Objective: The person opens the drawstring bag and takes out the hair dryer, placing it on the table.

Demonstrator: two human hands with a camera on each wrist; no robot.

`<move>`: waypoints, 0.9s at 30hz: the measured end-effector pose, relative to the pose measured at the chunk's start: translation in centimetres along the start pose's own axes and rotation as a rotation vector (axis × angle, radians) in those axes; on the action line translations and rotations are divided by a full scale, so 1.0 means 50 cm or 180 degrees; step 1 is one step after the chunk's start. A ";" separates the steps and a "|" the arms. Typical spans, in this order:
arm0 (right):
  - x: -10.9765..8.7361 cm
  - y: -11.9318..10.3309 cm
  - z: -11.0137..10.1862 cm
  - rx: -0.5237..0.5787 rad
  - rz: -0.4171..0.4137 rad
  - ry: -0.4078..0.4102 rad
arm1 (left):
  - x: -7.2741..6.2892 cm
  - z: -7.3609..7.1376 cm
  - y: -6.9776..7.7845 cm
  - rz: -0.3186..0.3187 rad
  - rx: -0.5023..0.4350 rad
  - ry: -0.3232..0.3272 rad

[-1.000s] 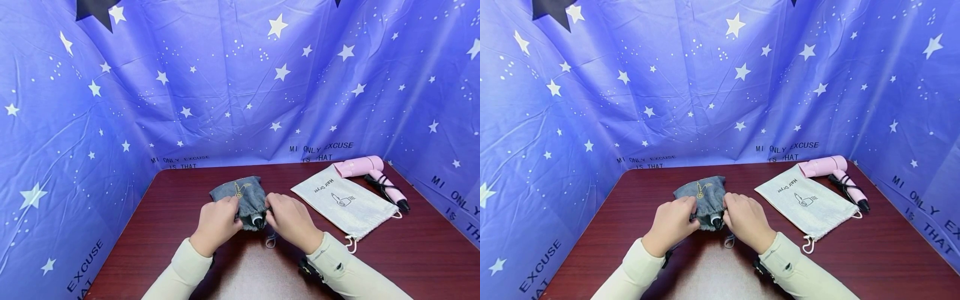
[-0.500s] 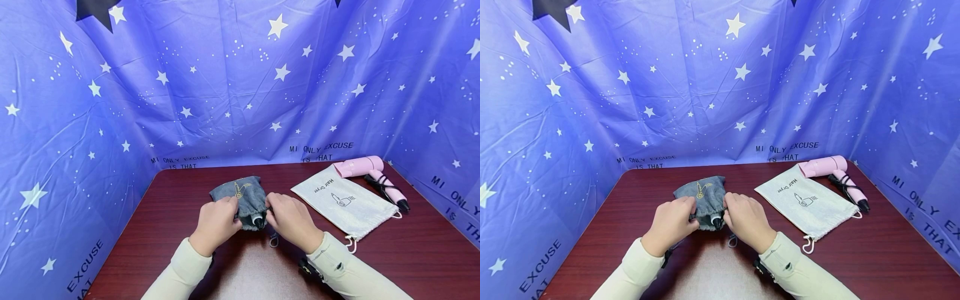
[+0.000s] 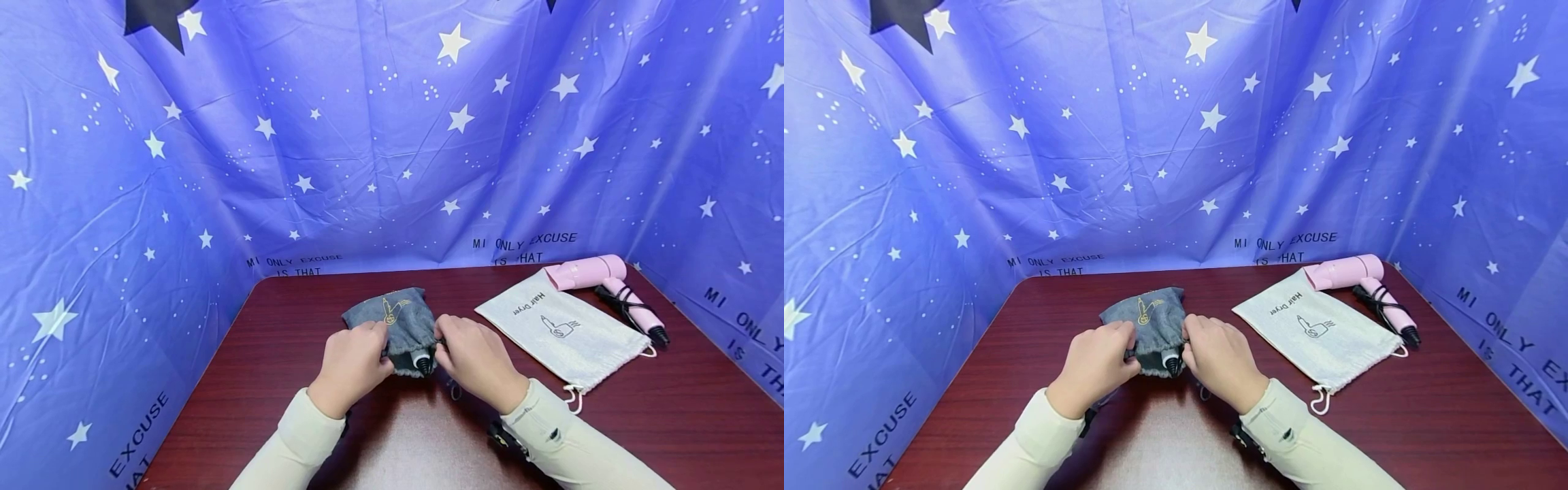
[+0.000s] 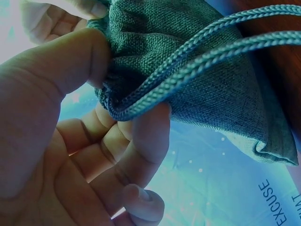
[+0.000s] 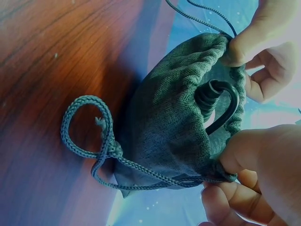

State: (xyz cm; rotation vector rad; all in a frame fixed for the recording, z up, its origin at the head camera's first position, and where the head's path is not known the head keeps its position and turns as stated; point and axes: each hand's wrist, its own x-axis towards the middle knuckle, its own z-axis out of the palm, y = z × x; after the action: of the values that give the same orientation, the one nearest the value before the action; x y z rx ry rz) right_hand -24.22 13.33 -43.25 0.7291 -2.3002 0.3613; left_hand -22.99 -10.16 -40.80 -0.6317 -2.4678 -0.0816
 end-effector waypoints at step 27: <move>-0.001 0.002 -0.001 -0.0032 0.0079 -0.0046 | -0.002 -0.007 -0.005 -0.0048 -0.0089 -0.0125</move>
State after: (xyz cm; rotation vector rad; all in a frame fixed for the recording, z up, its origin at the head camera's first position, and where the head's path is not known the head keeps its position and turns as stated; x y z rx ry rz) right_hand -24.24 13.41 -43.26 0.7010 -2.3248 0.3567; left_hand -22.84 -10.48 -40.55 -0.6325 -2.5135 -0.1108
